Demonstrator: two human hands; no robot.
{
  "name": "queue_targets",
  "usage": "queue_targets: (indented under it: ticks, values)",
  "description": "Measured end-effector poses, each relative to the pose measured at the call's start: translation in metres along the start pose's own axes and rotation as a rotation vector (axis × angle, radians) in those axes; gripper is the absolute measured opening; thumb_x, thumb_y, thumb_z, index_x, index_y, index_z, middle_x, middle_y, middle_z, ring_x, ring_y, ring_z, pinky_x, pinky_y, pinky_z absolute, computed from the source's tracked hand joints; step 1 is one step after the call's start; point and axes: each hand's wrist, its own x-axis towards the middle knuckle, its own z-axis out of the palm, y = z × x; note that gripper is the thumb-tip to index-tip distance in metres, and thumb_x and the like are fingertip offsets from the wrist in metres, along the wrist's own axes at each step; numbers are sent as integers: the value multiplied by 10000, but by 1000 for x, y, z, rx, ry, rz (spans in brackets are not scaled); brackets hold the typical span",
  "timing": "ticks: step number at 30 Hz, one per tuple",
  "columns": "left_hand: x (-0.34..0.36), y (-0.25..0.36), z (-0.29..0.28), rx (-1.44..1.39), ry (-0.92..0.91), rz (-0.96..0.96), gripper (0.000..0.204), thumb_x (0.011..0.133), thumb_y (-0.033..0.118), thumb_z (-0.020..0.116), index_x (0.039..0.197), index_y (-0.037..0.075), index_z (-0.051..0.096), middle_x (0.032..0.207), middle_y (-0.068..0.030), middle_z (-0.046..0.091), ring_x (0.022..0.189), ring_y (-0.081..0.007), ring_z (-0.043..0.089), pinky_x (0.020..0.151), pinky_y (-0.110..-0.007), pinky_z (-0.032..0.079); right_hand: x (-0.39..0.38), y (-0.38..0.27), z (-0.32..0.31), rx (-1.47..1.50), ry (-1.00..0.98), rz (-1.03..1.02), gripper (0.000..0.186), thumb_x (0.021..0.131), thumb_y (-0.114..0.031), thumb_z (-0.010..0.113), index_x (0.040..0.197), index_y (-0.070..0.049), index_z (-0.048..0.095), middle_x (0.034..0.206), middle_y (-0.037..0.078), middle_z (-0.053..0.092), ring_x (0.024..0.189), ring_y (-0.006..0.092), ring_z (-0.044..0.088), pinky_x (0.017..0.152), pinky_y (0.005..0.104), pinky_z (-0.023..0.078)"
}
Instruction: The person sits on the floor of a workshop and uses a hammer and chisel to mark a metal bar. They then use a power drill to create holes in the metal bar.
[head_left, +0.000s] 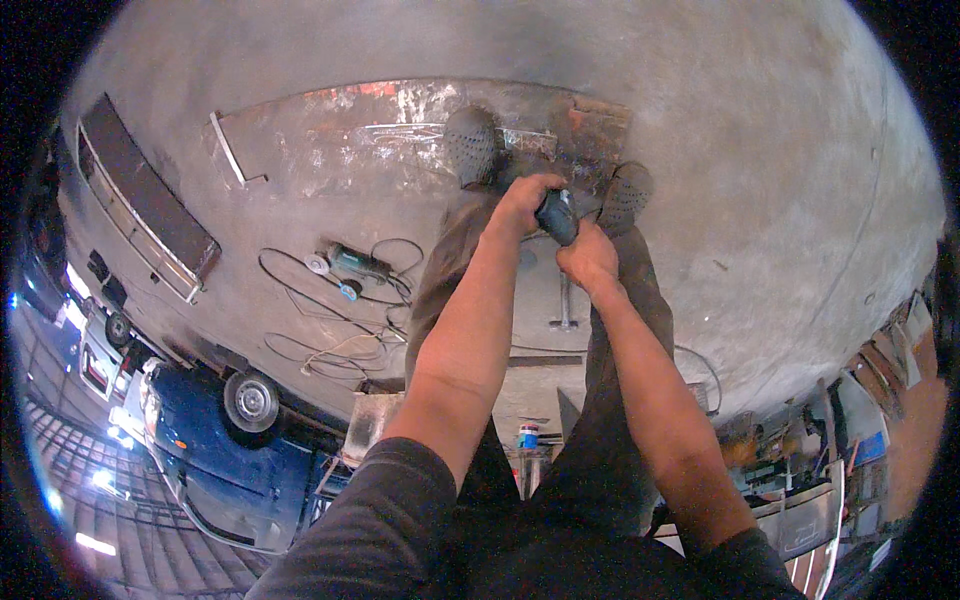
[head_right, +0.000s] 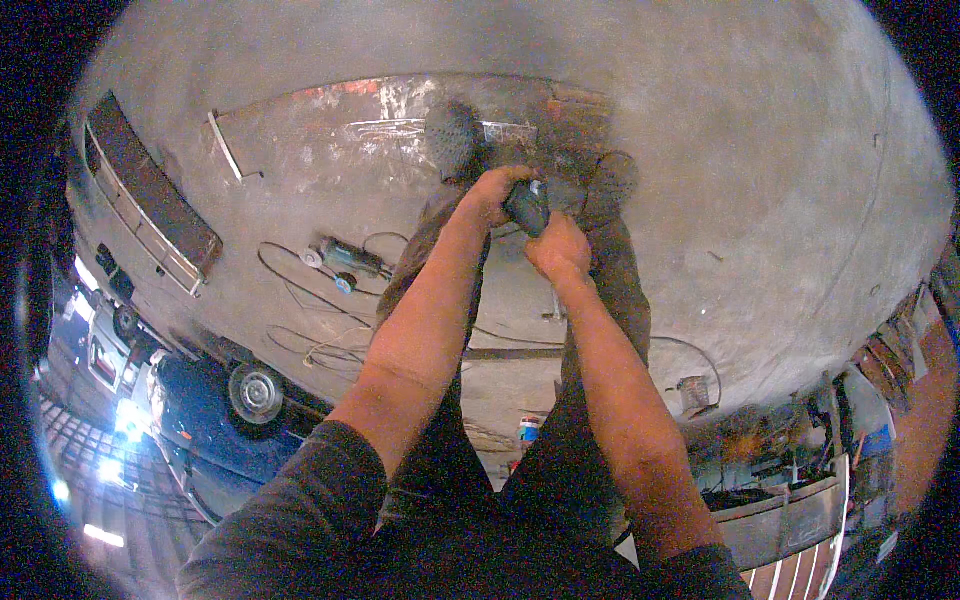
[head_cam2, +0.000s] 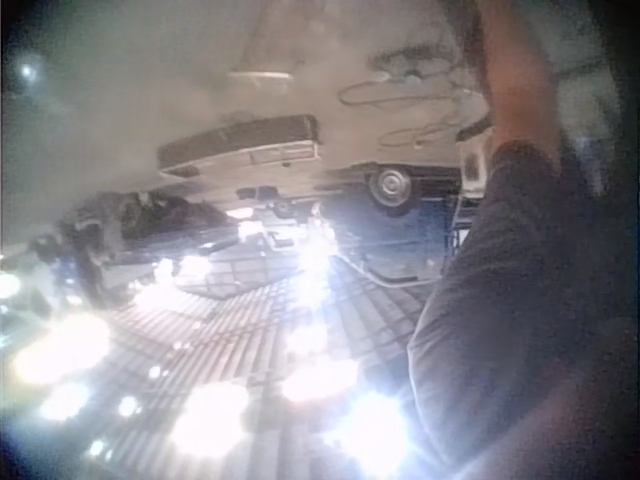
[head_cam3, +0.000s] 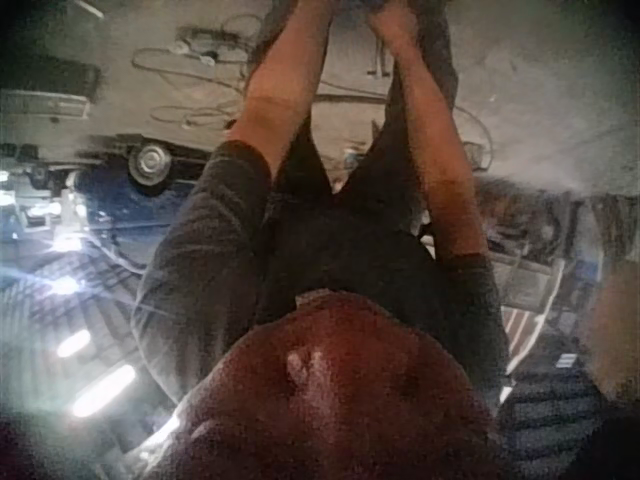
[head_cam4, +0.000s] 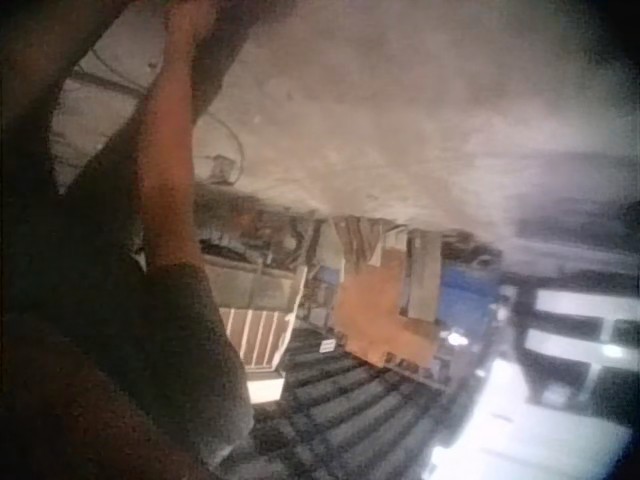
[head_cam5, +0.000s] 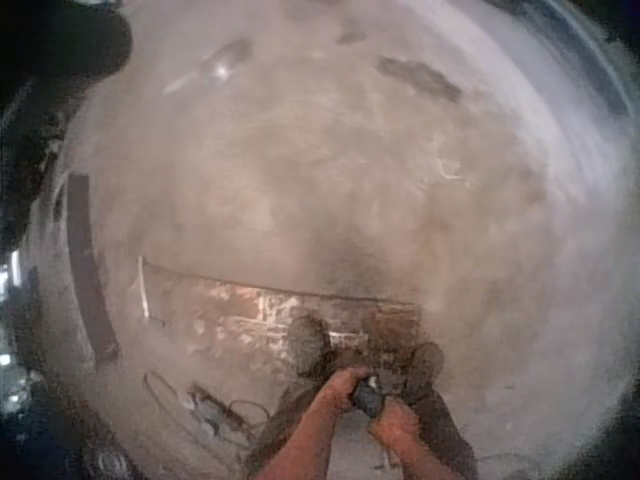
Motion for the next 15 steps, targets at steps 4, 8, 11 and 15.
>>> queue_targets:
  ticks: [4, 8, 11, 15]
  values:
    - [-21, -2, -8, 24, 69, 92, 205, 891, 195, 693, 1037, 53, 710, 896, -84, 716, 763, -253, 686, 761, -449, 578, -7, 4, 11, -4, 7, -114, 476, 781, -191, 685, 1211, -9, 592, 1248, 249, 628, 1154, 433, 625, 984, 503, 514]
    - [-46, -3, -26, -26, 57, 98, 199, 889, 209, 700, 1024, 64, 686, 872, -78, 706, 729, -258, 684, 734, -440, 577, -17, -7, 17, -68, -30, -168, 530, 781, -206, 709, 1251, -13, 555, 1283, 244, 588, 1181, 436, 603, 998, 510, 504]
    - [-65, 5, -26, -70, 122, 58, 182, 890, 217, 702, 994, 71, 674, 855, -79, 698, 715, -258, 684, 708, -447, 578, -21, -19, 17, -83, -20, -213, 535, 782, -202, 714, 1255, -21, 545, 1277, 235, 589, 1197, 427, 595, 1009, 510, 500]
    - [-51, 2, -39, -175, 41, 61, 180, 897, 224, 695, 993, 73, 670, 845, -83, 694, 706, -252, 684, 688, -458, 578, -18, -31, 18, -127, -36, -173, 509, 789, -198, 706, 1242, -26, 552, 1281, 216, 594, 1208, 414, 594, 1009, 507, 503]
